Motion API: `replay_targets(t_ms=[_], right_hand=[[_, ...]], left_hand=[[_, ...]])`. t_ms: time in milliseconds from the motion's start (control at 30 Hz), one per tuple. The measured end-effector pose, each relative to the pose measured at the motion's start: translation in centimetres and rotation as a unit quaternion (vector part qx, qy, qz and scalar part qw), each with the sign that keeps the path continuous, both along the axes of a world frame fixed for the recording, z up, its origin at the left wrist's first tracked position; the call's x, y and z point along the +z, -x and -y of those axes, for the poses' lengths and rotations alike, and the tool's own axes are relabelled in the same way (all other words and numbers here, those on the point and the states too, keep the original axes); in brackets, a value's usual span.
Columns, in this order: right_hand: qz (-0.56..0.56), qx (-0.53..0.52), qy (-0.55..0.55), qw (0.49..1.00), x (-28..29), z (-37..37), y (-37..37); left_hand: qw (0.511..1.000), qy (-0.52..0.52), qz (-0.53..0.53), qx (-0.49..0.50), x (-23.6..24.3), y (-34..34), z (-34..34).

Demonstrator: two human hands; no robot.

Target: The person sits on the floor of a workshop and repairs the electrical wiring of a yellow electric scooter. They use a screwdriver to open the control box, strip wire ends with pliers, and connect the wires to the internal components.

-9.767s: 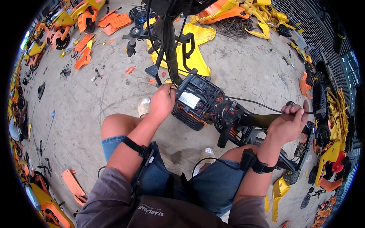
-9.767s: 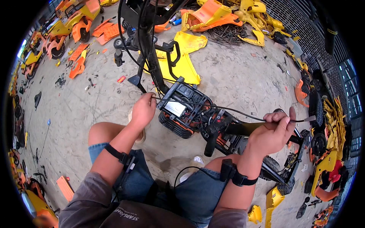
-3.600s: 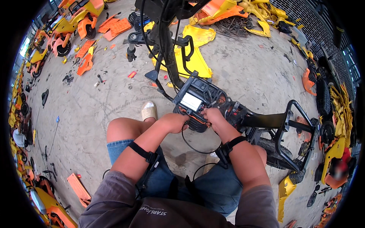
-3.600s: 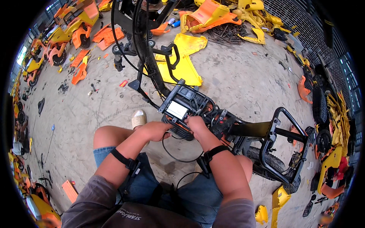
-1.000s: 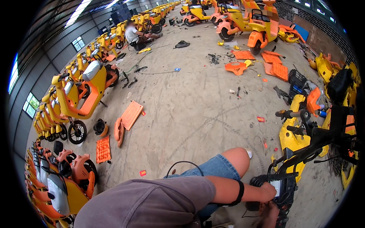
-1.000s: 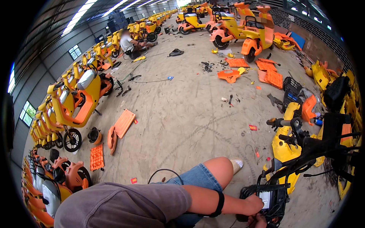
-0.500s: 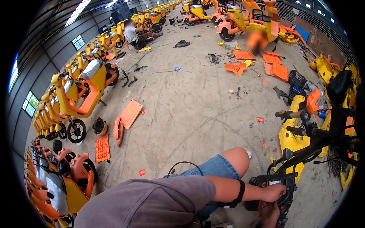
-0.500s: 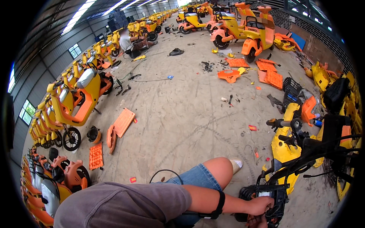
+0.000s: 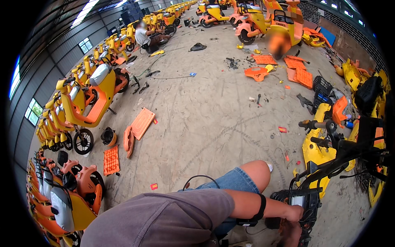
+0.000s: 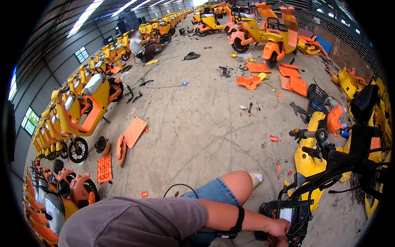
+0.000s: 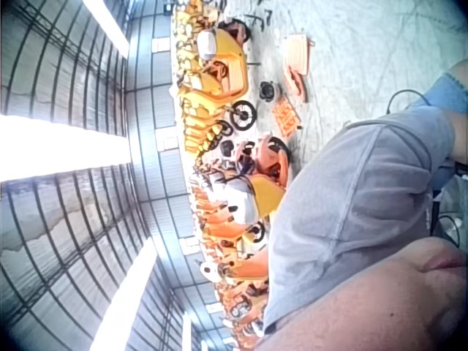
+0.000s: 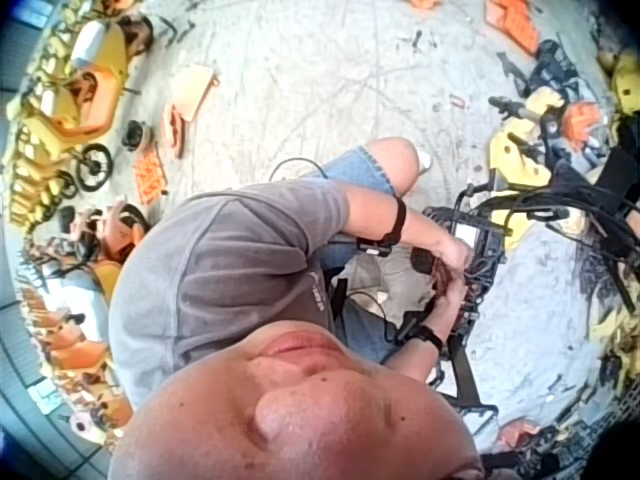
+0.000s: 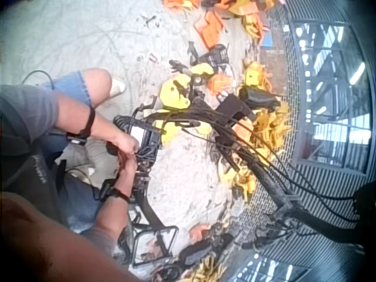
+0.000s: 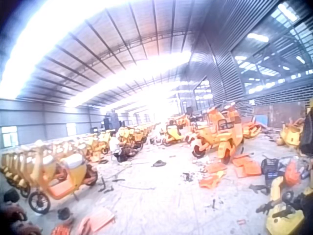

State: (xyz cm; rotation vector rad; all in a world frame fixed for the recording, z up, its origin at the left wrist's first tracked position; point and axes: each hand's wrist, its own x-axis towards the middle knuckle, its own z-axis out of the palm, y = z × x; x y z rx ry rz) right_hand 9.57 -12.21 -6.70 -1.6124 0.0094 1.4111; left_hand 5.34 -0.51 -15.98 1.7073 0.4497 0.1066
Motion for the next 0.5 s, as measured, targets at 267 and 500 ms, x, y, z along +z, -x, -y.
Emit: replay_targets(t_ms=[267,500], right_hand=[[0.052,0.056,0.032,0.997,-2.8,1.2,-1.9],[0.078,0.102,0.049,0.991,-5.7,1.8,-2.8]], left_hand=[[0.975,-0.212,0.039,0.048,9.8,5.5,-1.0],[0.96,-0.25,0.113,0.064,10.1,5.8,-0.2]])
